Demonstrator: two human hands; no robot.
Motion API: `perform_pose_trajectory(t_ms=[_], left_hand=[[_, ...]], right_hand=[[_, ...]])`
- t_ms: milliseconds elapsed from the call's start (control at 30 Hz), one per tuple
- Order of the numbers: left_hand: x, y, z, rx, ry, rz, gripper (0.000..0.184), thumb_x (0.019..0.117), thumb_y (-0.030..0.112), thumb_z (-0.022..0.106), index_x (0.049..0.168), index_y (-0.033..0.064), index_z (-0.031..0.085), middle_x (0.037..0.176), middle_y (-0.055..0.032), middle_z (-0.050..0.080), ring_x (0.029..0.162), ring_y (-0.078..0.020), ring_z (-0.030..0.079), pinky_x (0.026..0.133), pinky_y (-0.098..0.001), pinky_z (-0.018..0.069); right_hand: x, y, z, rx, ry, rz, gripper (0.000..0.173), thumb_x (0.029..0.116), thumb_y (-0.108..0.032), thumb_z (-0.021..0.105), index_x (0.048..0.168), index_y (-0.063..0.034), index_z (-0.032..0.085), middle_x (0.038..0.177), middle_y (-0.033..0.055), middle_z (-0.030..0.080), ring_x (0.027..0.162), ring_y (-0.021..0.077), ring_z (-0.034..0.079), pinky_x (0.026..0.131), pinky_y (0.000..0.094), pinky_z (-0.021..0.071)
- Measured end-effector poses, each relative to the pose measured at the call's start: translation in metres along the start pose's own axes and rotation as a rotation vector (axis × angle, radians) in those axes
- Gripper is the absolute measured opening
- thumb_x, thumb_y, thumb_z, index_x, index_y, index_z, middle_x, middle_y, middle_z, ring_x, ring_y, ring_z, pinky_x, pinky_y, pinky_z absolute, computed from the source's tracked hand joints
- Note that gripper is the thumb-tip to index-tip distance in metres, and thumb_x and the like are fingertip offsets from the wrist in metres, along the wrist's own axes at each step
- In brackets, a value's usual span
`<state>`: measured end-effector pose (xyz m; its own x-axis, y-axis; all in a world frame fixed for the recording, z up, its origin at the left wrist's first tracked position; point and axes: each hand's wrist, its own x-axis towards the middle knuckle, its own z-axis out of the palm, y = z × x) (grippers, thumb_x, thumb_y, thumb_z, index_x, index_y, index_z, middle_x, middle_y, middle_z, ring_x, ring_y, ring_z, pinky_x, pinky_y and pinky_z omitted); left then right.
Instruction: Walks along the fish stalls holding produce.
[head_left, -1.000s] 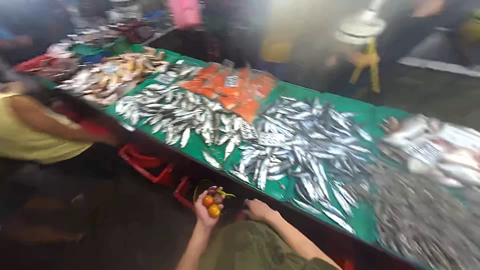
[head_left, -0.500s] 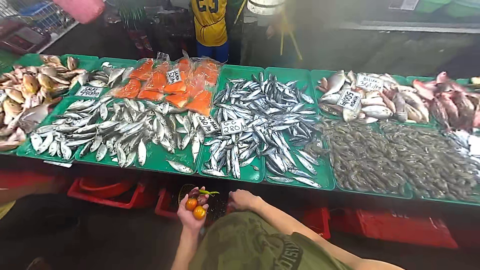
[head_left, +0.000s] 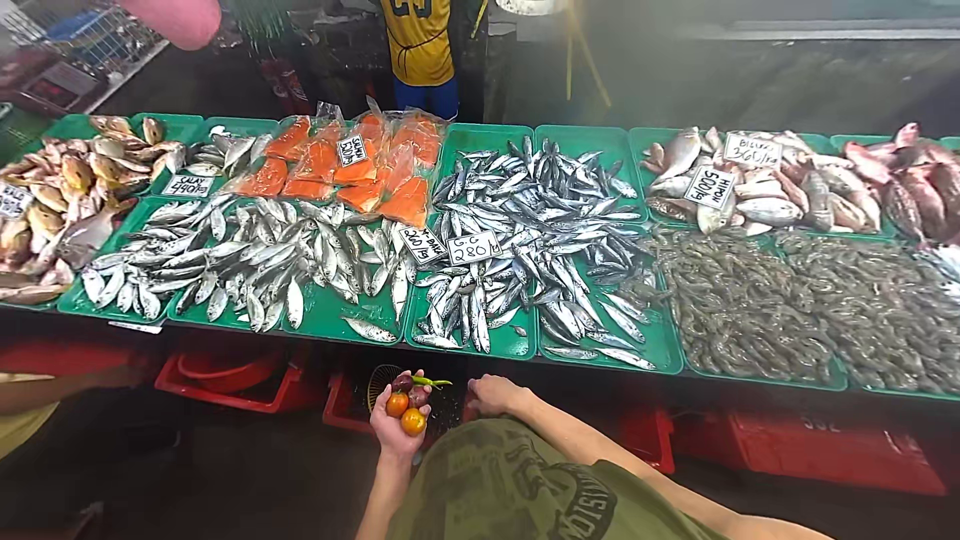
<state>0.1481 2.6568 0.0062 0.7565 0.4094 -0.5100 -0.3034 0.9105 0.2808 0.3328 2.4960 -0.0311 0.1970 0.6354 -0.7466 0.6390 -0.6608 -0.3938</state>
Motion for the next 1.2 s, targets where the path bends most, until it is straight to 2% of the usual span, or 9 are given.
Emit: perform_pose_trajectory(t_ms=[467, 633, 800, 967, 1200], left_hand=[[-0.003, 0.002, -0.005, -0.030, 0.029, 0.055, 0.056, 0.1006, 0.047, 0.036, 0.132, 0.0067, 0.060, 0.130, -0.0303, 0.063, 0.090, -0.0376, 0.073, 0.055, -0.0381, 0.0579], [-0.005, 0.000, -0.003, -0.001, 0.017, 0.047, 0.058, 0.1017, 0.048, 0.032, 0.131, 0.0058, 0.059, 0.130, -0.0294, 0.064, 0.090, -0.0360, 0.073, 0.055, -0.0367, 0.0575], [-0.003, -0.002, -0.004, -0.009, 0.010, 0.038, 0.057, 0.1006, 0.047, 0.034, 0.129, 0.0056, 0.060, 0.129, -0.0304, 0.064, 0.089, -0.0376, 0.073, 0.055, -0.0374, 0.0576], [-0.001, -0.004, -0.003, -0.005, 0.015, 0.034, 0.057, 0.1018, 0.047, 0.034, 0.132, 0.0049, 0.058, 0.128, -0.0311, 0.064, 0.088, -0.0375, 0.073, 0.055, -0.0384, 0.0581], [-0.002, -0.004, -0.003, 0.010, -0.010, 0.028, 0.056, 0.1005, 0.046, 0.036, 0.131, 0.0064, 0.061, 0.130, -0.0305, 0.063, 0.092, -0.0387, 0.072, 0.057, -0.0393, 0.0583]], right_hand=[[0.010, -0.005, -0.001, -0.050, -0.029, -0.028, 0.052, 0.1003, -0.050, 0.057, 0.132, -0.0090, 0.061, 0.122, 0.0211, 0.069, 0.118, 0.0410, 0.066, 0.095, 0.0653, 0.0531], [0.004, -0.004, 0.000, -0.031, -0.040, -0.012, 0.053, 0.0997, -0.049, 0.059, 0.133, -0.0089, 0.062, 0.125, 0.0222, 0.067, 0.119, 0.0423, 0.065, 0.096, 0.0660, 0.0522], [0.003, 0.000, 0.002, -0.020, -0.031, -0.008, 0.052, 0.0995, -0.050, 0.058, 0.132, -0.0088, 0.062, 0.124, 0.0219, 0.068, 0.119, 0.0415, 0.065, 0.095, 0.0662, 0.0525], [0.005, 0.003, 0.003, -0.013, -0.032, -0.009, 0.051, 0.0996, -0.049, 0.058, 0.131, -0.0091, 0.063, 0.123, 0.0215, 0.068, 0.118, 0.0419, 0.065, 0.095, 0.0670, 0.0522], [0.003, 0.003, 0.003, -0.003, -0.022, -0.007, 0.052, 0.0991, -0.050, 0.058, 0.131, -0.0090, 0.063, 0.122, 0.0213, 0.069, 0.118, 0.0415, 0.065, 0.095, 0.0665, 0.0525]])
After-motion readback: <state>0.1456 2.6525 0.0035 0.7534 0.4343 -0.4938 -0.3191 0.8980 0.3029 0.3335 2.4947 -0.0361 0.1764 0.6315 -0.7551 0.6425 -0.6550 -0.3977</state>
